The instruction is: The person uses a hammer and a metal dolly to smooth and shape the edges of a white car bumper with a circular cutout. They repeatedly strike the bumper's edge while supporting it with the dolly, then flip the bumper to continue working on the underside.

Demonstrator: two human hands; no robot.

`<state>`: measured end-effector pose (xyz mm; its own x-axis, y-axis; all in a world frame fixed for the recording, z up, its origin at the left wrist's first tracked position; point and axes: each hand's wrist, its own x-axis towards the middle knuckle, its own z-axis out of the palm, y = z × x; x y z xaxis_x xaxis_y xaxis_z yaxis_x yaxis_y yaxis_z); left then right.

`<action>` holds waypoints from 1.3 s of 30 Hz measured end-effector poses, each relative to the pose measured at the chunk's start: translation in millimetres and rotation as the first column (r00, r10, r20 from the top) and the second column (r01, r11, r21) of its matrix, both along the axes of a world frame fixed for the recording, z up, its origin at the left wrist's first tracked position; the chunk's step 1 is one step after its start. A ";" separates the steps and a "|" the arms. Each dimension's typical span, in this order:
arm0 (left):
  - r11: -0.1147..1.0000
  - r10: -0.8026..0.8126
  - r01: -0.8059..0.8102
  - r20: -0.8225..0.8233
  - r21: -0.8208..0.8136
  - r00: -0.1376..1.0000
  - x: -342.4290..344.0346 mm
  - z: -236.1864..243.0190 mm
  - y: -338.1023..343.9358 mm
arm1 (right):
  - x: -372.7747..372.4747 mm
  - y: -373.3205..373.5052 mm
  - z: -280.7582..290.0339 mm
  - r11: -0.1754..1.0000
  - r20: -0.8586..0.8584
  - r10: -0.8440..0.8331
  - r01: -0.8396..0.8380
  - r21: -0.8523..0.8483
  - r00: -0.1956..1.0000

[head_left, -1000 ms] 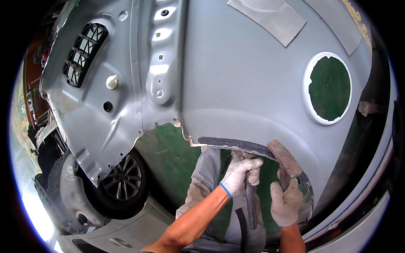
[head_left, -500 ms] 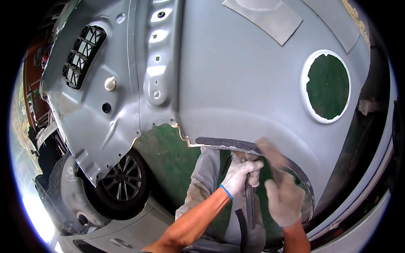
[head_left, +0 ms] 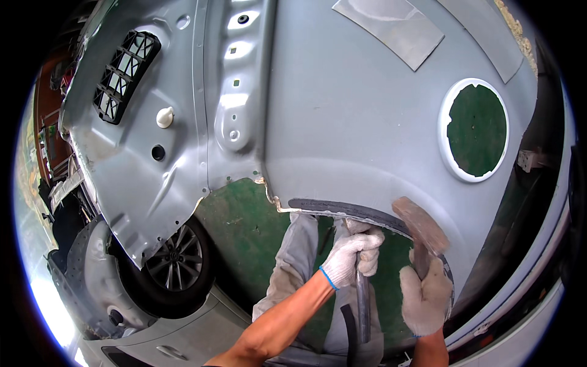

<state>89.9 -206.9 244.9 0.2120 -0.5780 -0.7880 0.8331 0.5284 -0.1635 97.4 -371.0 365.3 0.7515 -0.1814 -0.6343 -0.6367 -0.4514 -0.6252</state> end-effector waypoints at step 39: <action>0.998 -0.006 0.004 -0.025 -0.055 1.000 -18.9 -15.3 -9.7 | -12.2 -12.6 -6.4 0.977 -0.282 0.080 -0.131 -0.167 0.956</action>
